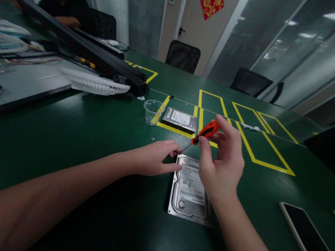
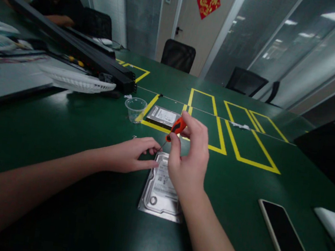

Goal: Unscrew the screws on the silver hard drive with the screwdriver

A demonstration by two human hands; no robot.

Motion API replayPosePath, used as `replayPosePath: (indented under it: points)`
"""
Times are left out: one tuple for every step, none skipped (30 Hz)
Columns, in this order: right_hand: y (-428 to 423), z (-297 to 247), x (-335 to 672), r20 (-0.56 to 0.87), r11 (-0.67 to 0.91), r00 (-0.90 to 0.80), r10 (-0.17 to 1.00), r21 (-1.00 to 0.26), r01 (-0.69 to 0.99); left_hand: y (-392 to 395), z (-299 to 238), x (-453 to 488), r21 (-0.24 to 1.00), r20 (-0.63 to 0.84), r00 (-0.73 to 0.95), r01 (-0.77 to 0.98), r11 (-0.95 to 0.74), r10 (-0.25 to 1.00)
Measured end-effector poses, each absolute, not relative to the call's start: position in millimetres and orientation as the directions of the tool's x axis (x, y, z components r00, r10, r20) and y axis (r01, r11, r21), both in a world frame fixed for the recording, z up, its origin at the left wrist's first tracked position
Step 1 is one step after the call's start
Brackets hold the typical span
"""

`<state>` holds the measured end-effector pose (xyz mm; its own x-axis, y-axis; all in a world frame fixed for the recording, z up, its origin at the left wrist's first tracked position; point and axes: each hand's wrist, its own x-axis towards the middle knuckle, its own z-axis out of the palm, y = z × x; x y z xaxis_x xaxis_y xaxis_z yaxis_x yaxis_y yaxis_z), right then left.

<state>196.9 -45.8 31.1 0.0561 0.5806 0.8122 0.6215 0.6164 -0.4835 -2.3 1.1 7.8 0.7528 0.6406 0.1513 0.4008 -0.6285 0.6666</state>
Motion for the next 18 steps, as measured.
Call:
replayPosePath:
  points:
    - [-45.7,31.4,197.3,0.819,0.605,0.067,0.570,-0.474,0.640,1.2,7.9,-2.4,0.667,0.150,0.753,0.402,-0.628,0.641]
    - [-45.6,31.5,197.6,0.824,0.596,0.078,0.561,-0.467,0.654,1.3,7.9,-2.5,0.667,0.148,0.753,0.403,-0.627,0.641]
    - [-45.6,31.6,197.7,0.827,0.590,0.087,0.555,-0.466,0.660,1.4,8.0,-2.6,0.667,0.148,0.753,0.403,-0.627,0.641]
    - [-45.5,31.5,197.6,0.827,0.589,0.093,0.555,-0.470,0.657,1.4,7.9,-2.7,0.667,0.149,0.753,0.402,-0.627,0.641]
    - [-45.5,31.2,197.3,0.822,0.594,0.094,0.561,-0.479,0.646,1.5,7.9,-2.8,0.667,0.149,0.753,0.402,-0.628,0.641]
    - [-45.5,30.9,196.9,0.816,0.603,0.091,0.571,-0.492,0.628,1.5,7.7,-2.9,0.666,0.150,0.753,0.402,-0.628,0.641]
    - [-45.5,30.4,196.5,0.808,0.614,0.084,0.583,-0.506,0.606,1.5,7.6,-3.0,0.665,0.151,0.753,0.401,-0.630,0.640]
    - [-45.4,29.9,196.1,0.800,0.626,0.074,0.595,-0.519,0.582,1.5,7.5,-3.1,0.665,0.154,0.753,0.400,-0.630,0.640]
    - [-45.3,29.4,195.8,0.794,0.636,0.064,0.604,-0.529,0.562,1.5,7.4,-3.2,0.666,0.155,0.753,0.398,-0.631,0.639]
    - [-45.1,28.9,195.6,0.792,0.645,0.055,0.608,-0.533,0.548,1.6,7.3,-3.2,0.667,0.157,0.753,0.396,-0.631,0.639]
    - [-44.8,28.6,195.6,0.791,0.649,0.050,0.610,-0.534,0.542,1.6,7.3,-3.1,0.668,0.158,0.753,0.395,-0.631,0.638]
    - [-44.6,28.4,195.7,0.791,0.648,0.050,0.609,-0.533,0.544,1.6,7.3,-3.0,0.669,0.158,0.753,0.395,-0.630,0.639]
    - [-44.3,28.3,195.9,0.794,0.645,0.056,0.605,-0.530,0.551,1.5,7.3,-2.9,0.668,0.156,0.753,0.396,-0.629,0.640]
    - [-44.1,28.4,196.2,0.799,0.639,0.066,0.597,-0.524,0.563,1.5,7.2,-2.8,0.668,0.153,0.752,0.399,-0.628,0.641]
    - [-43.8,28.7,196.4,0.807,0.633,0.078,0.585,-0.515,0.578,1.5,7.2,-2.7,0.667,0.150,0.752,0.402,-0.627,0.642]
    - [-43.7,29.0,196.4,0.815,0.628,0.089,0.572,-0.505,0.592,1.4,7.1,-2.6,0.667,0.147,0.751,0.404,-0.625,0.643]
    - [-43.6,29.3,196.4,0.823,0.624,0.099,0.559,-0.496,0.603,1.4,6.9,-2.5,0.668,0.145,0.751,0.406,-0.623,0.644]
    - [-43.6,29.4,196.1,0.829,0.624,0.108,0.549,-0.492,0.607,1.4,6.7,-2.4,0.669,0.143,0.751,0.407,-0.622,0.645]
